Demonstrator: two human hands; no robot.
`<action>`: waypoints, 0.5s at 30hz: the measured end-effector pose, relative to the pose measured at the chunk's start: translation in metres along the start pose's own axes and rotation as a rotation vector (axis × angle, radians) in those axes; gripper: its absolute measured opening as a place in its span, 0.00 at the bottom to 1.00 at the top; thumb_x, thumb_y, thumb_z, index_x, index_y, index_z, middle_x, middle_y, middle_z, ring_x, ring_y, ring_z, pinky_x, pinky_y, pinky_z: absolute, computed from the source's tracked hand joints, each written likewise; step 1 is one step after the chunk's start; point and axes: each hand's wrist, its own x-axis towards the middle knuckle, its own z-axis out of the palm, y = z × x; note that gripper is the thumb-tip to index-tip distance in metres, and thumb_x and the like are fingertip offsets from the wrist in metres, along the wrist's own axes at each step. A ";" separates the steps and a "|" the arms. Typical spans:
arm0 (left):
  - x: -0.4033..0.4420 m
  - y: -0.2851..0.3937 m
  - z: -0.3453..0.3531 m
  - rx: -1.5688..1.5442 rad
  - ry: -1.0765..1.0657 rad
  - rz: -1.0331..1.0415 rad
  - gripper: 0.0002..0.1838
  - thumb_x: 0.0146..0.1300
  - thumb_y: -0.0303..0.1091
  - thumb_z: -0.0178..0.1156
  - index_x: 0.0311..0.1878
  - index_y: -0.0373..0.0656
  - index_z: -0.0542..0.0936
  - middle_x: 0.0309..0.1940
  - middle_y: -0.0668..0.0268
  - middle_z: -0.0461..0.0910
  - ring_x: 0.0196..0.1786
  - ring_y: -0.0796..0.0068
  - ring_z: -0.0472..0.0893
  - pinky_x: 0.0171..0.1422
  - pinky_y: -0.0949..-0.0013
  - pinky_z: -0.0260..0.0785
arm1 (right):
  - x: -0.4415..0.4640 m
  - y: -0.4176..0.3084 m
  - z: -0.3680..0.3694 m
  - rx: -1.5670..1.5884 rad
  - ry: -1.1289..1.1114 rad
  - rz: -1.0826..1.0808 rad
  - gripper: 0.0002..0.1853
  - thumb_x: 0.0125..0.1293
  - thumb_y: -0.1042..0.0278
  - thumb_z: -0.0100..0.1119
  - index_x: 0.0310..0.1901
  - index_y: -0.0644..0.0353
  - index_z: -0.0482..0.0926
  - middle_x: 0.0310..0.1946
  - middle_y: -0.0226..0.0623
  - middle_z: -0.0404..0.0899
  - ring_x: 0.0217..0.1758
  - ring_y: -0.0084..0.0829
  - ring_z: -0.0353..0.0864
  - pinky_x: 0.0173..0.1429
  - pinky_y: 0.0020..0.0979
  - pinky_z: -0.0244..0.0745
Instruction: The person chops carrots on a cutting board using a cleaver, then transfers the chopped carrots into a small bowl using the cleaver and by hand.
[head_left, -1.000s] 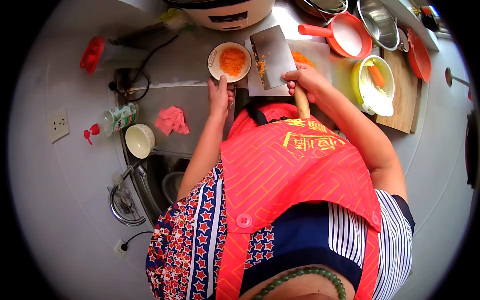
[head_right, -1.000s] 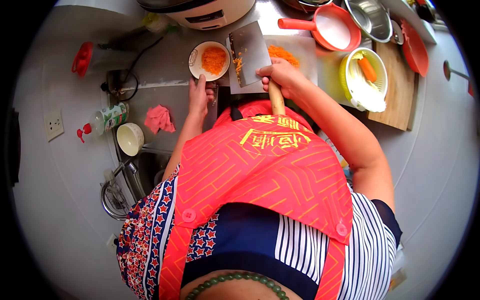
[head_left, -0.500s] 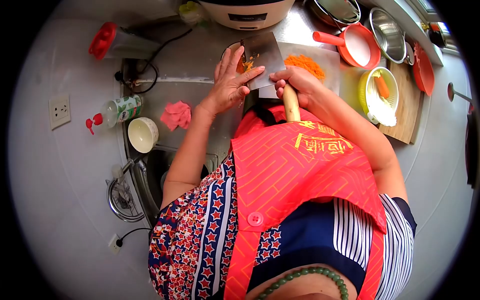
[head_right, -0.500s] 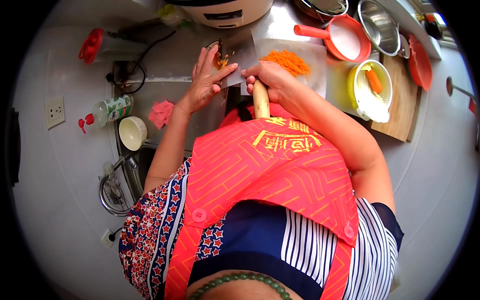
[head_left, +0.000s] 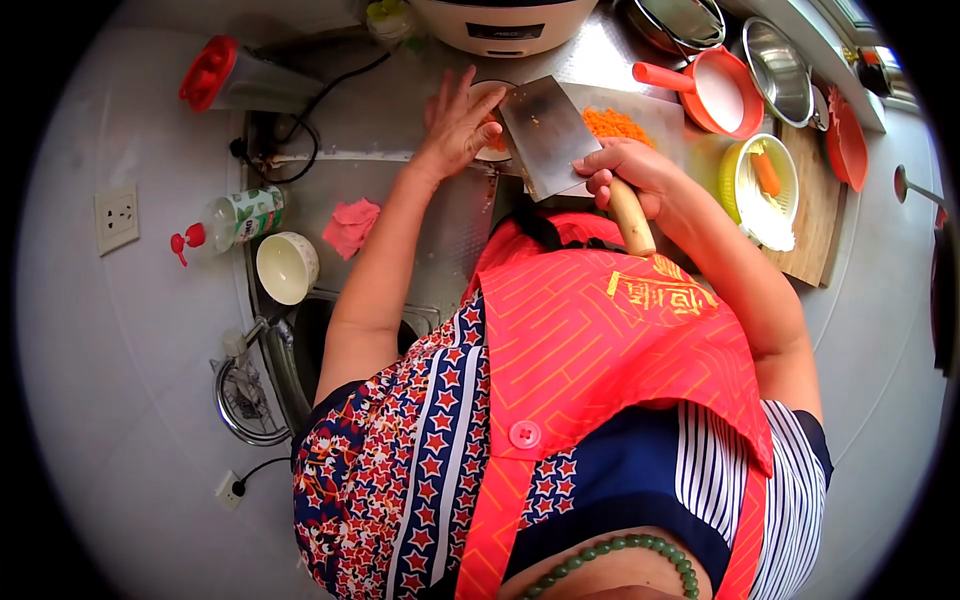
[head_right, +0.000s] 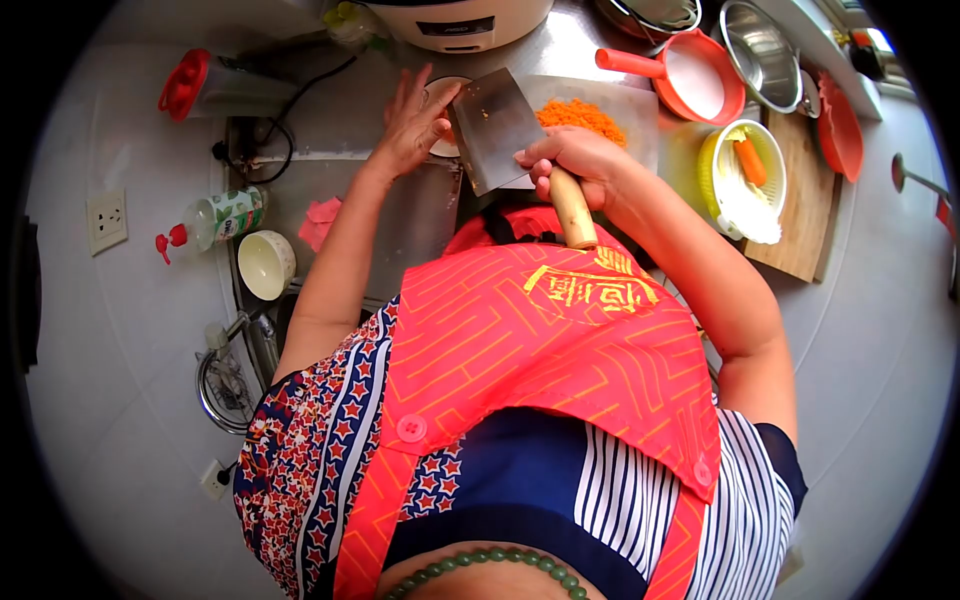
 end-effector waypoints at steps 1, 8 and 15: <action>0.000 -0.001 0.000 0.015 0.015 -0.009 0.43 0.58 0.80 0.28 0.69 0.68 0.69 0.76 0.55 0.47 0.76 0.39 0.41 0.75 0.40 0.35 | -0.001 -0.001 -0.002 -0.006 -0.010 -0.011 0.09 0.63 0.82 0.56 0.35 0.58 0.65 0.23 0.28 0.69 0.18 0.15 0.68 0.20 0.23 0.71; 0.000 0.060 -0.012 -0.033 -0.068 0.144 0.45 0.57 0.81 0.28 0.70 0.68 0.66 0.77 0.56 0.42 0.77 0.43 0.41 0.75 0.41 0.32 | -0.007 -0.002 -0.001 -0.109 0.042 -0.074 0.09 0.61 0.82 0.56 0.41 0.61 0.68 0.26 0.30 0.72 0.18 0.15 0.68 0.21 0.23 0.73; 0.002 0.025 0.006 -0.022 -0.001 0.011 0.43 0.59 0.78 0.33 0.70 0.65 0.67 0.77 0.56 0.44 0.77 0.42 0.42 0.74 0.39 0.35 | -0.012 -0.001 -0.005 -0.154 -0.034 -0.045 0.10 0.60 0.83 0.56 0.40 0.62 0.67 0.25 0.31 0.71 0.19 0.18 0.70 0.21 0.24 0.75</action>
